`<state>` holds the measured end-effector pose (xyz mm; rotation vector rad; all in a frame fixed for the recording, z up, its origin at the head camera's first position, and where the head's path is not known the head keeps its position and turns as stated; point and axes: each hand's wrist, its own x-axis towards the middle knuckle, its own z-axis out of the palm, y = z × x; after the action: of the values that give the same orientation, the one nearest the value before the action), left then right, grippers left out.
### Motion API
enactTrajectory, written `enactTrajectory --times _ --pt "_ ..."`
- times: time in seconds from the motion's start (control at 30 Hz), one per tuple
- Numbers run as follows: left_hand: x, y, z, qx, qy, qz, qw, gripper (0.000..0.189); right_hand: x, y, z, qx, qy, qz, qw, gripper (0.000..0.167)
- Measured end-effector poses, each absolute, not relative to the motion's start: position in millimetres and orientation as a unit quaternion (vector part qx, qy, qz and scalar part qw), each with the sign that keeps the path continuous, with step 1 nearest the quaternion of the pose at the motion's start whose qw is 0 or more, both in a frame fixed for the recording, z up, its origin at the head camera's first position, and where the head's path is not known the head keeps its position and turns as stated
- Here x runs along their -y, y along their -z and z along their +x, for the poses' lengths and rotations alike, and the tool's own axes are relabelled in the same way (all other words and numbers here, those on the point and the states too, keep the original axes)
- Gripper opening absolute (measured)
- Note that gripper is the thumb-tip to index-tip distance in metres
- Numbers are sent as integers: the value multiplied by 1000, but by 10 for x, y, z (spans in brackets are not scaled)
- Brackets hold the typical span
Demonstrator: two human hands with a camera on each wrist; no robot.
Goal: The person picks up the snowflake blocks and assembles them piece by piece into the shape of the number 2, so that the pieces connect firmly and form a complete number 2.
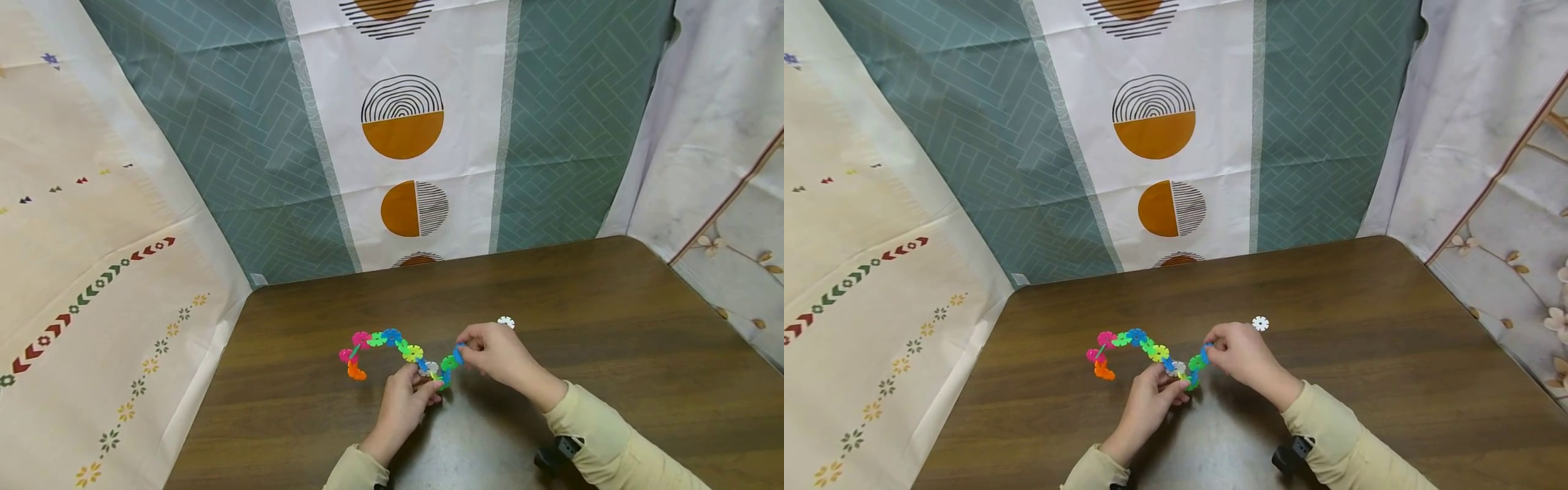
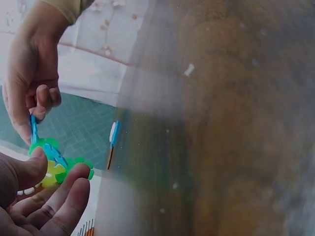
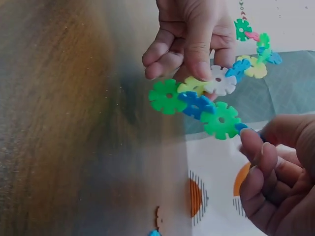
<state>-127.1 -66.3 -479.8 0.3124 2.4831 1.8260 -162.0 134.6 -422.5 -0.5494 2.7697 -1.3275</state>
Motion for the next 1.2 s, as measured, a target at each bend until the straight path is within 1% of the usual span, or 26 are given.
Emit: enactTrajectory --times 0.1,0.17,0.27,0.47,0.57,0.7,0.83,1.1,1.2 --pt "661 4809 -1272 -807 -580 110 13 13 -1340 4201 -1628 -890 411 -198 24 8" --pt "664 4818 -1271 -812 -572 115 7 13 -1341 4200 -1636 -883 414 -215 43 8" --pt "667 4828 -1266 -813 -570 118 1 13 -1351 4221 -1652 -861 450 -224 80 16" --pt "666 4815 -1268 -805 -584 100 11 10 -1405 4321 -1709 -795 555 -170 178 34" --pt "669 4805 -1265 -805 -585 100 3 11 -1432 4380 -1729 -763 587 -142 232 43" --pt "672 4796 -1259 -806 -581 111 -12 12 -1434 4434 -1743 -727 621 -103 274 51" --pt "665 4794 -1254 -809 -576 113 -19 12 -1397 4454 -1726 -706 647 -75 279 56" --pt "645 4790 -1246 -829 -547 108 -47 15 -1325 4440 -1685 -708 659 -44 250 59" --pt "636 4789 -1237 -833 -541 106 -48 15 -1304 4438 -1673 -709 661 -36 242 59"
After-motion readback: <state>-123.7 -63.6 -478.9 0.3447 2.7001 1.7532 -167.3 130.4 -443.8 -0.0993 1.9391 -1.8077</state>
